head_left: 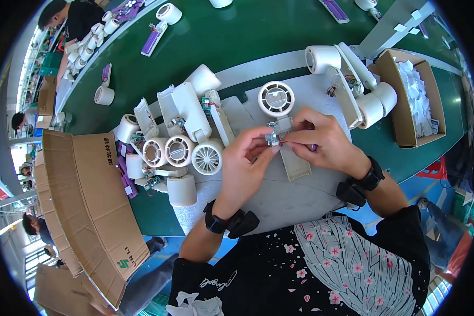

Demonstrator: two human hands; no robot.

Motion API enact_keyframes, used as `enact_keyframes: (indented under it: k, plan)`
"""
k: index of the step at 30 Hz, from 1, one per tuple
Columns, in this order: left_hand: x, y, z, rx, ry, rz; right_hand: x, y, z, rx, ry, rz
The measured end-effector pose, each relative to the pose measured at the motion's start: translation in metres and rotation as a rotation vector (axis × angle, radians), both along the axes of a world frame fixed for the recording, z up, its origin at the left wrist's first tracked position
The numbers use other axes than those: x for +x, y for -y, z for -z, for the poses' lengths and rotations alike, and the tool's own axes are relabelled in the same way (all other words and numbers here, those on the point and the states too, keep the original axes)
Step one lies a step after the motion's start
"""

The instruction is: The person assembles a handheld fan by connecting a battery pack to a circuit board and fitting both components into the fan housing. After testing the connection, the person places the assembled fan on the table.

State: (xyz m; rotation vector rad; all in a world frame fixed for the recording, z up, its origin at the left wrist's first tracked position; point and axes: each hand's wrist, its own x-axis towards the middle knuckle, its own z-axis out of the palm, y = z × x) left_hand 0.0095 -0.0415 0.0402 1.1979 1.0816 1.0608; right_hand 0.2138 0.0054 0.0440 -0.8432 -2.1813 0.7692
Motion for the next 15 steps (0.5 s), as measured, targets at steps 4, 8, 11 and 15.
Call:
enact_keyframes:
  k: [4, 8, 11, 15]
  plan:
    - [0.0019, 0.0001, 0.0025, 0.015, 0.034, -0.011, -0.0007, 0.0005, 0.0032, -0.011, -0.02, 0.017]
    - [0.0032, -0.0005, 0.0031, -0.007, 0.032, -0.012, -0.0011, -0.0001, 0.0074, 0.035, -0.051, 0.038]
    - [0.003, -0.003, 0.0029, -0.007, 0.034, -0.014, -0.0023, -0.0015, 0.008, 0.05, -0.039, 0.055]
    - [0.0013, -0.0033, 0.0022, -0.027, 0.034, -0.017, -0.0031, -0.001, 0.0071, 0.033, -0.024, 0.058]
